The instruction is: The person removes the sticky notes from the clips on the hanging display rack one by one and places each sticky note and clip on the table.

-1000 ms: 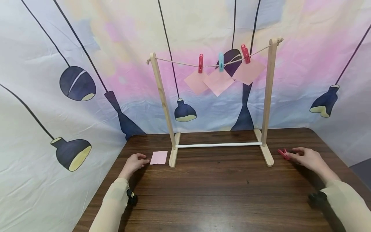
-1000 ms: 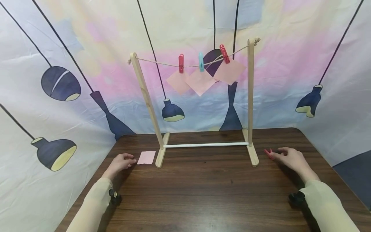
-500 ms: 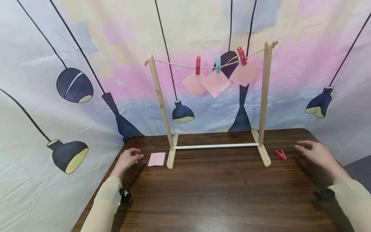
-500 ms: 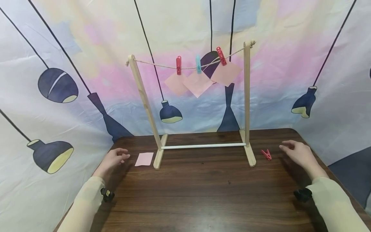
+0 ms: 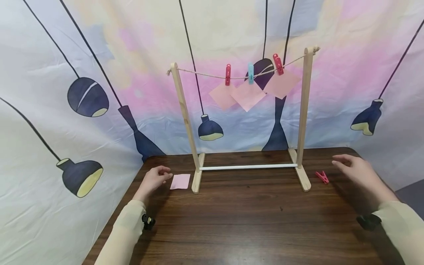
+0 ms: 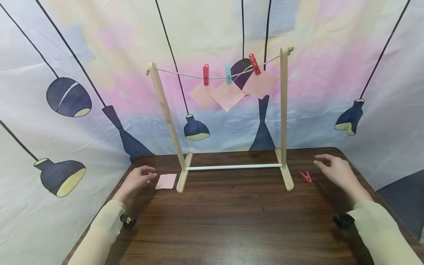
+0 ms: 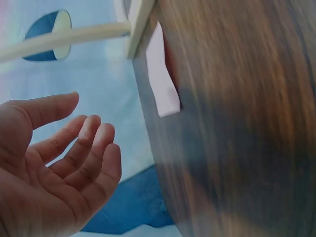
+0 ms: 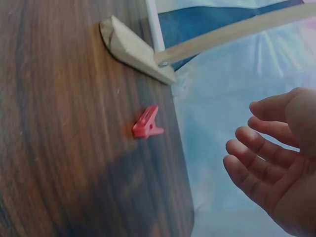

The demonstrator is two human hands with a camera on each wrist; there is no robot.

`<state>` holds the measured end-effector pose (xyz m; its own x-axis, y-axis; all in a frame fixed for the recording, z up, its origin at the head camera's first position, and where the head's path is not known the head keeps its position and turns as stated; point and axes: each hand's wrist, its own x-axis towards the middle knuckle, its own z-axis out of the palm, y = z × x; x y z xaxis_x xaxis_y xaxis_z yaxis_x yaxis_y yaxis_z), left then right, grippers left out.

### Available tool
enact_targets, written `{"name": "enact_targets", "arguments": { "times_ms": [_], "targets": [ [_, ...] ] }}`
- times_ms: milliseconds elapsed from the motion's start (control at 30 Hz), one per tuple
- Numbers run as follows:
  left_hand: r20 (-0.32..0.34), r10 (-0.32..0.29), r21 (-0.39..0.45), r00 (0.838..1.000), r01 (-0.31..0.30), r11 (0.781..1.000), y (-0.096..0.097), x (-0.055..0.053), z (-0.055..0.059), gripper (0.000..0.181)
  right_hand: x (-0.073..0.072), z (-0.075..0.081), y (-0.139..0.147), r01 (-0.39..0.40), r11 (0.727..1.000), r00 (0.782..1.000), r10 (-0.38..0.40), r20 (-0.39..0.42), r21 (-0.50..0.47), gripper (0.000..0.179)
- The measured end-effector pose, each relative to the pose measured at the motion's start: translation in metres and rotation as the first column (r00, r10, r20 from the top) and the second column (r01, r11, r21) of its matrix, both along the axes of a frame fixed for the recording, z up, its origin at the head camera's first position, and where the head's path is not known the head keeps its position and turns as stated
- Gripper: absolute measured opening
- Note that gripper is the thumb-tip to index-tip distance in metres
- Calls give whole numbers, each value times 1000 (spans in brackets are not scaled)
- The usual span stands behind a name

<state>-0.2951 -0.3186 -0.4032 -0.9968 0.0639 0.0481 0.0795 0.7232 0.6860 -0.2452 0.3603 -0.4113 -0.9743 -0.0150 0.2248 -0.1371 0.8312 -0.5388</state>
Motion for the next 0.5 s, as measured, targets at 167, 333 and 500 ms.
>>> {"name": "enact_targets", "arguments": {
  "times_ms": [167,333,500],
  "targets": [
    [-9,-33,8,999,33,999,13,0,5,36,-1,7,-9,-20,1000,999,21,-28,23,51],
    [-29,-54,-20,998,53,998,24,-1,12,34,-2,10,-14,-36,999,998,37,-49,22,50],
    [-40,-86,-18,995,86,996,33,-1,20,31,-2,15,-20,-46,999,997,48,-59,26,50]
  ]
}}
